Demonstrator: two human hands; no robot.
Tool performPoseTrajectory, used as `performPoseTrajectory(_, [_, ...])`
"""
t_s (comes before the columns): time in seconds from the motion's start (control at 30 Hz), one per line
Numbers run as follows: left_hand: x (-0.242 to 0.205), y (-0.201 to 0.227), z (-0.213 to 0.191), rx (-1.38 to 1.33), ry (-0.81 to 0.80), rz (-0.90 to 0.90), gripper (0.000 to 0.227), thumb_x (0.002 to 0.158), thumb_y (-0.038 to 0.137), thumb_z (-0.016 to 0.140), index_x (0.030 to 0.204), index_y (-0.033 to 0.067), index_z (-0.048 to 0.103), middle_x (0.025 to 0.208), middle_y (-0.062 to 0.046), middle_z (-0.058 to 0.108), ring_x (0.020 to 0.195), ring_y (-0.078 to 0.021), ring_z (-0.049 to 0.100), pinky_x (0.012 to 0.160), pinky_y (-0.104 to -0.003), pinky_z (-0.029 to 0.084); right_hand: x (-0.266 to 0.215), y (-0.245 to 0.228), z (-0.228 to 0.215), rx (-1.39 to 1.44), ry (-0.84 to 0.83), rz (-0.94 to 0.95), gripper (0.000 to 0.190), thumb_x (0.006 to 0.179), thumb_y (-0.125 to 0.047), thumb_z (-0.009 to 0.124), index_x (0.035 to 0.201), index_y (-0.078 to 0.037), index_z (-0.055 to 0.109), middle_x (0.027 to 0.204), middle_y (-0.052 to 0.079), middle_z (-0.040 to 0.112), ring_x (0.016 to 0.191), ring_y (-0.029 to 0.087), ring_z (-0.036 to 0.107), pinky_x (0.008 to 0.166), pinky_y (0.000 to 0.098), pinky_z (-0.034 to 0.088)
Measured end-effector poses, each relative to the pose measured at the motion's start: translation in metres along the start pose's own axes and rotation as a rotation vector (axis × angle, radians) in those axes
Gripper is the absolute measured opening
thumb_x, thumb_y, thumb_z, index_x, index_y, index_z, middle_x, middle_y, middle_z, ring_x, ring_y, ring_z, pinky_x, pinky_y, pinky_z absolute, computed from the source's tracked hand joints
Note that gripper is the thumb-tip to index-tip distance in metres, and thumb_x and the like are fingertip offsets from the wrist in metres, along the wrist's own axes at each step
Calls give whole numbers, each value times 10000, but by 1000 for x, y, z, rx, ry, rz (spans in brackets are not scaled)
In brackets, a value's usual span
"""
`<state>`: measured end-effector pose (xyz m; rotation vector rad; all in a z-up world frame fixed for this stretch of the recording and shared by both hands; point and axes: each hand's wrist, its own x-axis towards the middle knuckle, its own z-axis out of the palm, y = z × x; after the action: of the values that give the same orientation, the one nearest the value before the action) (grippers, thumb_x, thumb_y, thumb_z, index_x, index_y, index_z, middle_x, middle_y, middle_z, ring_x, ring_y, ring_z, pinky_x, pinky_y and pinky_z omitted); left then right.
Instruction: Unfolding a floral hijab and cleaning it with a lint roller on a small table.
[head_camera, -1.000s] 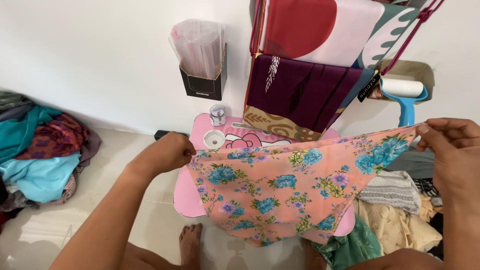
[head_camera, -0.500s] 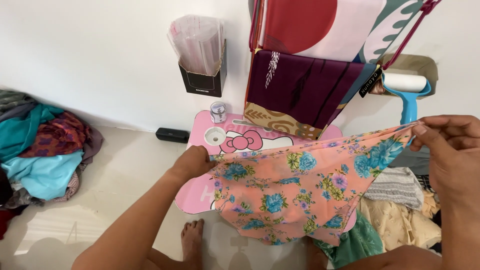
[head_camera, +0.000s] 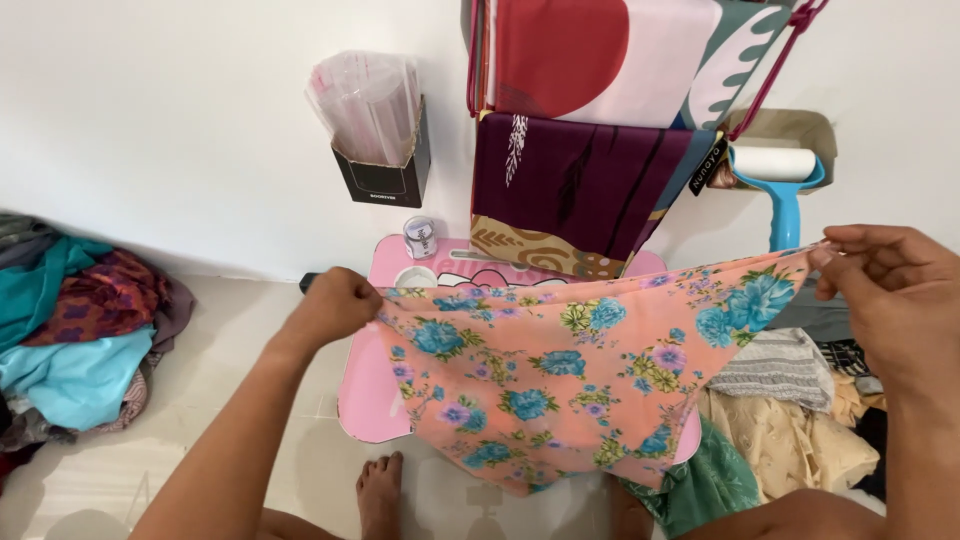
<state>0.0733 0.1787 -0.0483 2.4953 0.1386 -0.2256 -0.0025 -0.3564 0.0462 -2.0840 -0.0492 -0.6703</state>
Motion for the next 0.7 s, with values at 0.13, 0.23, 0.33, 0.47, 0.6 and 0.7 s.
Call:
performPoseTrajectory(0.13, [-19,15,-36,16,108,27,228,837,162,684,917,-19,796,732,-131,748,641,-242,656,672,-353,557,-5,-27,-2,-178,4,-11,224,1083,176,665,1306,175,645,972,231,647,783,234,599,668,279,478])
performPoseTrajectory(0.23, [-47,33,-69,-126,178,-7,256,839,158,697,966,-44,791,739,-143,746,636,-216,641,632,-323,531,-5,-27,-8,-259,15,-42,246,1059,169,689,1305,168,676,979,242,671,751,246,601,669,314,510])
performPoseTrajectory(0.33, [-72,43,-98,-367,202,6,183,868,38,688,910,-117,775,728,-184,744,644,-216,722,604,-282,527,-6,-26,-15,-179,4,-40,258,1066,154,668,1324,151,661,966,206,633,740,196,509,617,267,400])
performPoseTrajectory(0.47, [-95,44,-119,-279,277,27,105,830,-7,718,917,-66,721,752,-161,734,653,-216,729,573,-292,508,-11,-34,-21,-182,-11,-64,288,1064,153,660,1352,148,654,967,210,625,758,215,547,660,280,451])
performPoseTrajectory(0.6, [-125,40,-122,-58,364,233,120,791,-19,734,901,28,724,813,-92,748,702,-191,714,621,-330,558,-30,-31,-27,-151,8,-34,232,1068,139,651,1299,125,662,851,175,594,746,198,536,638,265,428])
performPoseTrajectory(0.7, [-142,49,-127,67,358,321,178,854,-21,635,871,43,800,922,-16,757,574,-178,617,538,-316,508,-42,-47,-24,-146,54,-18,237,1072,141,652,1308,123,665,881,178,603,785,202,552,687,278,446])
